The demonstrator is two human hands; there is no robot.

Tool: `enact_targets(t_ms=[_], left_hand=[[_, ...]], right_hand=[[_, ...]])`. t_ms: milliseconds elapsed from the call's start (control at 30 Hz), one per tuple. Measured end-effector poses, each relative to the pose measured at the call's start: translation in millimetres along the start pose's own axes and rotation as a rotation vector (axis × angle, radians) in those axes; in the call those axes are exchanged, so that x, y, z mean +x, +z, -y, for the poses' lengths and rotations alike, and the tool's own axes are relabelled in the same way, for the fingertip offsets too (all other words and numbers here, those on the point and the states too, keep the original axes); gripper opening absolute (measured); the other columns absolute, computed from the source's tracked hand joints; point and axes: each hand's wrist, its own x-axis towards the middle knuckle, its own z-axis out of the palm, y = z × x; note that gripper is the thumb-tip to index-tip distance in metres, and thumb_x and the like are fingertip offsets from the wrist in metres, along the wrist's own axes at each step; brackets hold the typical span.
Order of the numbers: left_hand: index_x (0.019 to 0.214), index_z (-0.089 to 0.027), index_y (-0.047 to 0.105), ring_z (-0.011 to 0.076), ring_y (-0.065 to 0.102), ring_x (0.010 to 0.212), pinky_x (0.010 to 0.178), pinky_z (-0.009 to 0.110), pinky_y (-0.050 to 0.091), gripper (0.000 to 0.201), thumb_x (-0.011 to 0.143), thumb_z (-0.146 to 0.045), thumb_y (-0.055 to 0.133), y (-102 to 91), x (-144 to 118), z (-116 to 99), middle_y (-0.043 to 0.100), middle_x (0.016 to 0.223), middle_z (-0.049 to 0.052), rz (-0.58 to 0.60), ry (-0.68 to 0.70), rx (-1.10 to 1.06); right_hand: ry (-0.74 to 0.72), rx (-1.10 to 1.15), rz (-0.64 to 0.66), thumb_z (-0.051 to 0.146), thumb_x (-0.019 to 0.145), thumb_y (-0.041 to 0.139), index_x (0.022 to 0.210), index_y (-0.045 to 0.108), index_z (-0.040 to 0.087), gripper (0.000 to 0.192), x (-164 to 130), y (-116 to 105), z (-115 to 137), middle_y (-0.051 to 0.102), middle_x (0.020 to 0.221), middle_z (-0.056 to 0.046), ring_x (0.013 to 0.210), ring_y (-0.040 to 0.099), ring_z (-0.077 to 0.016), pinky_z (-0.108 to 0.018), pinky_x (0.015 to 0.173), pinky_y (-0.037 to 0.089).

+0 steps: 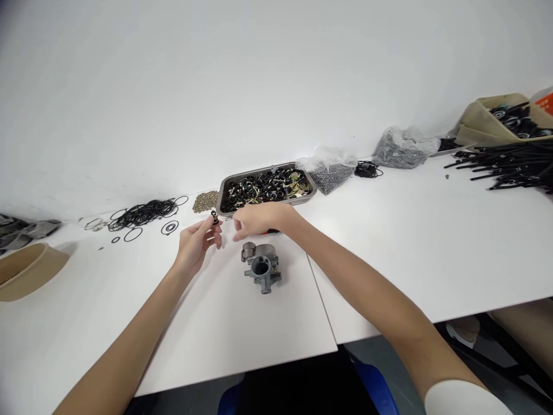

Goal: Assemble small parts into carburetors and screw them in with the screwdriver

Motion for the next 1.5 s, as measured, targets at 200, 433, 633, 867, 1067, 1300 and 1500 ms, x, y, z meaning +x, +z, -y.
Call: enact_targets(t_ms=[200,433,633,867,1067,1300,1500], left_hand=[[0.068,-0.011,0.062,0.0105,0.052,0.043,0.044,0.027,0.042,0.041,0.076,-0.050,0.069,0.0,-0.5,0.3,0.062,0.064,0.004,-0.006,0.007,0.024],[0.067,-0.011,0.063,0.0108,0.052,0.042,0.043,0.027,0.040,0.039,0.078,-0.048,0.065,6.4,-7.4,-0.4,0.060,0.063,0.004,0.039,0.041,0.109],[0.065,-0.012,0.063,0.0112,0.053,0.051,0.055,0.027,0.043,0.035,0.081,-0.043,0.062,6.2,-9.3,-0.7,0.059,0.058,0.003,0.148,0.133,0.228],[0.070,-0.014,0.063,0.0112,0.051,0.054,0.056,0.025,0.040,0.030,0.080,-0.042,0.063,5.6,-15.9,-7.2,0.057,0.056,0.002,0.272,0.178,0.388],[0.069,-0.014,0.060,0.0102,0.049,0.053,0.054,0.024,0.038,0.029,0.078,-0.042,0.063,9.0,-17.0,-4.4,0.054,0.057,0.000,0.248,0.175,0.480],[0.069,-0.014,0.059,0.0101,0.048,0.054,0.054,0.024,0.037,0.029,0.078,-0.042,0.064,9.8,-16.2,-2.8,0.053,0.058,0.000,0.238,0.159,0.522],[0.070,-0.015,0.059,0.0102,0.047,0.053,0.054,0.025,0.036,0.030,0.079,-0.044,0.063,8.8,-15.0,-0.7,0.052,0.056,-0.001,0.268,0.152,0.529]], right_hand=[[-0.014,0.095,0.093,0.050,0.083,0.062,0.094,0.067,0.019,0.033,-4.4,6.6,-1.5,0.069,0.087,-0.006,0.069,0.061,-0.0172,-0.028,0.057,0.038],[-0.190,0.478,-0.088,0.042,0.086,0.061,0.095,0.069,0.018,0.027,-22.2,52.6,-24.8,0.069,0.095,-0.006,0.083,0.061,-0.0166,-0.028,0.071,0.045],[-0.129,0.913,-0.255,0.045,0.083,0.065,0.091,0.068,0.015,0.031,-22.9,84.2,-33.1,0.067,0.086,-0.006,0.079,0.060,-0.0160,-0.029,0.072,0.044],[0.014,1.090,-0.564,0.045,0.078,0.068,0.088,0.067,0.016,0.031,-19.7,88.2,-32.1,0.065,0.082,-0.004,0.074,0.057,-0.0149,-0.028,0.067,0.042],[0.065,1.070,-0.686,0.045,0.076,0.069,0.085,0.066,0.017,0.029,-19.9,87.8,-30.6,0.061,0.073,-0.001,0.063,0.050,-0.0126,-0.026,0.057,0.036],[0.048,1.039,-0.730,0.043,0.078,0.067,0.084,0.066,0.017,0.026,-20.0,88.3,-31.6,0.057,0.067,0.001,0.058,0.044,-0.0103,-0.026,0.054,0.031],[0.039,1.002,-0.749,0.042,0.078,0.066,0.081,0.066,0.018,0.025,-19.9,87.3,-31.6,0.055,0.066,0.002,0.058,0.043,-0.0109,-0.027,0.055,0.031]])
